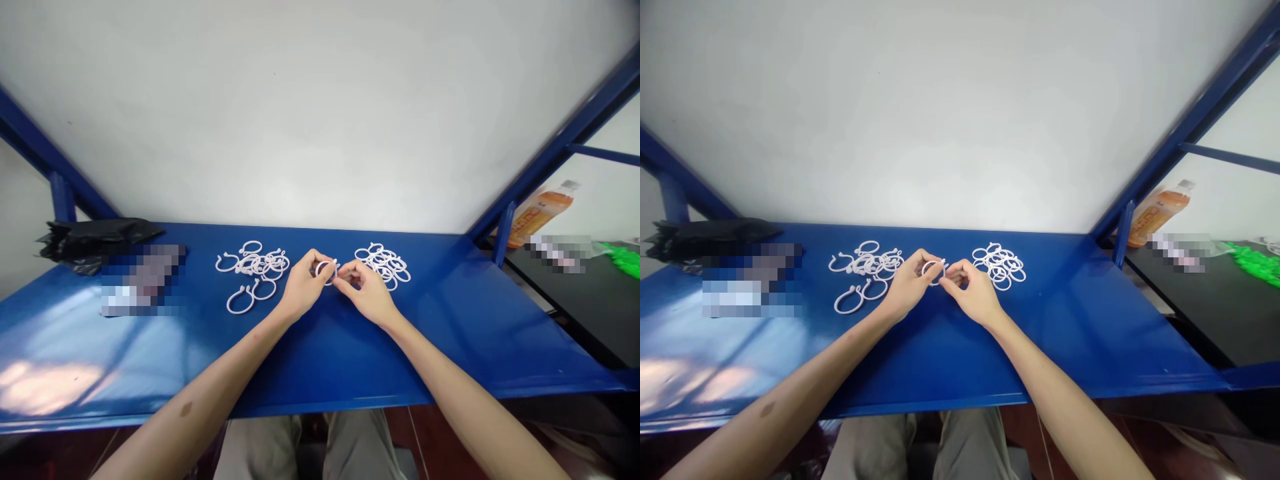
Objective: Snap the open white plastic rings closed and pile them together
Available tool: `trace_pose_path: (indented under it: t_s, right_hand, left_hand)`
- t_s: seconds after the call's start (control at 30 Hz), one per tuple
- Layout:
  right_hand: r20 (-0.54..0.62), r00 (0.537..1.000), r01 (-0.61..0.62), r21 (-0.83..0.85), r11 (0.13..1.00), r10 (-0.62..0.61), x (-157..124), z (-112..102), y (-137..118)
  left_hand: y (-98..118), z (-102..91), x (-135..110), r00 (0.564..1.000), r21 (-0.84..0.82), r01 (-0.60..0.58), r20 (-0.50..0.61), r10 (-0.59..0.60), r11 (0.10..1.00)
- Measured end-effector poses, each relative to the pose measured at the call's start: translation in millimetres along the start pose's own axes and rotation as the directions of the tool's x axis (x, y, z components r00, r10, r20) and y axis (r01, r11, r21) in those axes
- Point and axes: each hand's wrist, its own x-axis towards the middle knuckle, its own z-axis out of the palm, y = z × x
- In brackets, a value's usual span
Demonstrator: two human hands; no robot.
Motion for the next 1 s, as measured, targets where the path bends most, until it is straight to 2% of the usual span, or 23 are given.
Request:
trace_pose_path:
  t_s: [0.1,0.23,0.37,0.57,0.73,0.87,1.0]
  right_hand:
    - [-0.076,0.997,-0.003,0.022,1.000,0.005,3.2,-0.1,4.6]
    - [-0.200,0.976,0.058,-0.139,0.989,-0.085,5.4,-5.5,2.5]
    - [-0.183,0.960,0.154,-0.296,0.943,-0.214,3.8,-8.3,-1.9]
    - [-0.221,0.956,0.142,-0.221,0.965,-0.191,3.1,-6.5,1.0]
    - [-0.143,0.956,0.213,-0.264,0.941,-0.256,2.1,-7.1,2.8]
    - [-0.087,0.939,0.289,-0.329,0.899,-0.334,-0.4,-9.1,0.8]
    - [-0.040,0.937,0.306,-0.379,0.873,-0.346,0.8,-9.9,1.6]
  left_hand:
    - [1.2,0.9,-0.5,0.999,0.026,-0.011,0.044,0.010,1.000]
    - [3.4,-0.4,-0.3,0.995,0.086,-0.034,0.094,0.025,0.996]
    - [2.1,-2.4,1.5,0.990,0.063,-0.029,0.138,0.020,0.998]
    - [2.0,-0.5,1.7,0.993,-0.101,0.055,0.111,-0.043,0.993]
    - [3.2,-0.3,-1.7,0.994,-0.112,0.018,0.105,-0.006,0.993]
    - [0.6,-2.8,-4.5,0.989,-0.010,-0.053,0.135,0.054,0.999]
    - [-1.2,-6.8,0.9,0.981,0.145,-0.139,0.152,0.116,0.980]
